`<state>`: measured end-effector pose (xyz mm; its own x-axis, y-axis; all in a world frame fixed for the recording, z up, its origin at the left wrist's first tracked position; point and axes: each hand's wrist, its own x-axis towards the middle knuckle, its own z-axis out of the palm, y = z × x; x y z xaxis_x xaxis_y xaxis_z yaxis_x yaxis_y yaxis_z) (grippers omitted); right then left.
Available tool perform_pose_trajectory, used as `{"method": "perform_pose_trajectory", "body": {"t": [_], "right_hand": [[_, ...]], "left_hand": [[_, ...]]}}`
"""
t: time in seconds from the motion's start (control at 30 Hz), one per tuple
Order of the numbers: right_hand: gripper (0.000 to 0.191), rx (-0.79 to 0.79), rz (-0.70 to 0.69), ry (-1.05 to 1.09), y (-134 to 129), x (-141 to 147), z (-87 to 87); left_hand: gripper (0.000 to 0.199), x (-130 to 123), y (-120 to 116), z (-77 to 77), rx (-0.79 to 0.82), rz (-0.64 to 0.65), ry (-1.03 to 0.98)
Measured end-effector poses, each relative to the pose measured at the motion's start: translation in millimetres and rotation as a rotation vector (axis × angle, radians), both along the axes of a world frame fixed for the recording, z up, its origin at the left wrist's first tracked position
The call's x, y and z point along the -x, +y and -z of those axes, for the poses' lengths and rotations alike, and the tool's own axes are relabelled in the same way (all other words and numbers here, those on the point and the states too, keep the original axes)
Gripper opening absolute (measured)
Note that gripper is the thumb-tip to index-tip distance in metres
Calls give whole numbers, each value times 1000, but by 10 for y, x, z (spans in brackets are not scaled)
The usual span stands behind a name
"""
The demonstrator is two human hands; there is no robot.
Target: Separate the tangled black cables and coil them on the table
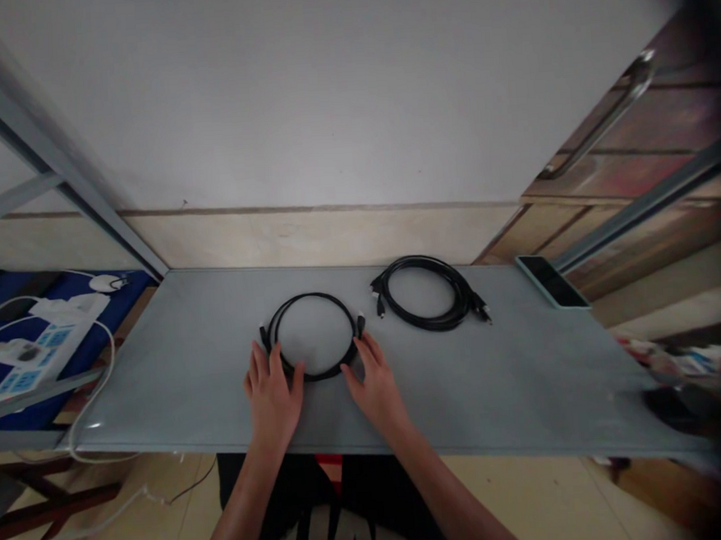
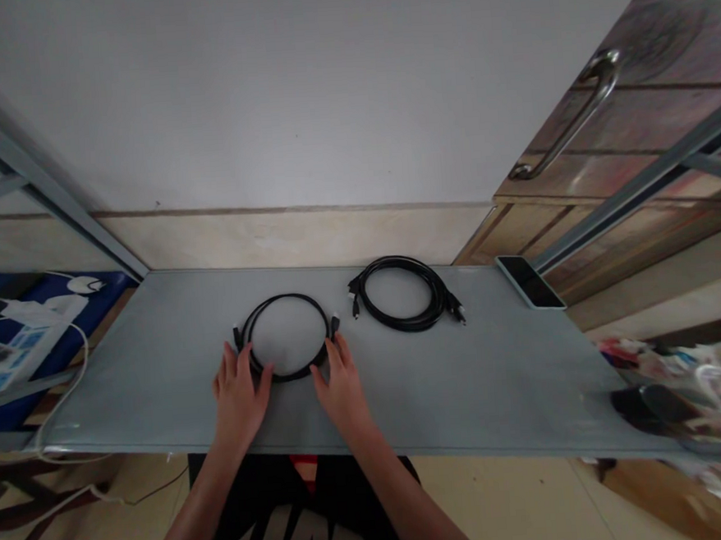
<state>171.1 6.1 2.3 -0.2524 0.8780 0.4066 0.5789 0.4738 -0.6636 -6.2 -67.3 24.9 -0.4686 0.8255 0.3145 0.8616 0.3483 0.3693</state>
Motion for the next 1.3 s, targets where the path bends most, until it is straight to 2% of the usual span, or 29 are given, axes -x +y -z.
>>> {"method": "perform_pose_trajectory", "body": {"t": [0.1, 0.2, 0.37, 0.53, 0.63, 0.8, 1.0, 1.2, 1.3], "right_hand": [[57, 24, -6, -25, -125, 20, 19], [55, 15, -15, -53, -109, 100, -2], [34, -10, -53, -128, 31, 212, -118], [26, -16, -33, -95, 68, 195, -140], [25, -20, -23, -71, 69, 183, -109], [25, -38, -40, -77, 70, 179, -95], [27, -25, -58, -92, 49, 176, -124], [36, -6, -12, -45, 44, 195, -77], [37, -19, -16, -57, 53, 200, -45]], "left_hand": [[64, -142, -129, 41, 15, 34, 20], [56, -181, -116, 36, 22, 61, 31], [29, -28, 54, 1, -3, 73, 44], [23, 149, 137, -28, -68, 91, 26], [20, 221, 217, -88, -69, 40, -42], [38, 349, 467, -149, -31, -84, -88], [36, 421, 715, -146, 37, -135, -76], [32, 427, 657, -122, 26, -72, -41], [30, 466, 629, -93, 17, -83, 35]]}}
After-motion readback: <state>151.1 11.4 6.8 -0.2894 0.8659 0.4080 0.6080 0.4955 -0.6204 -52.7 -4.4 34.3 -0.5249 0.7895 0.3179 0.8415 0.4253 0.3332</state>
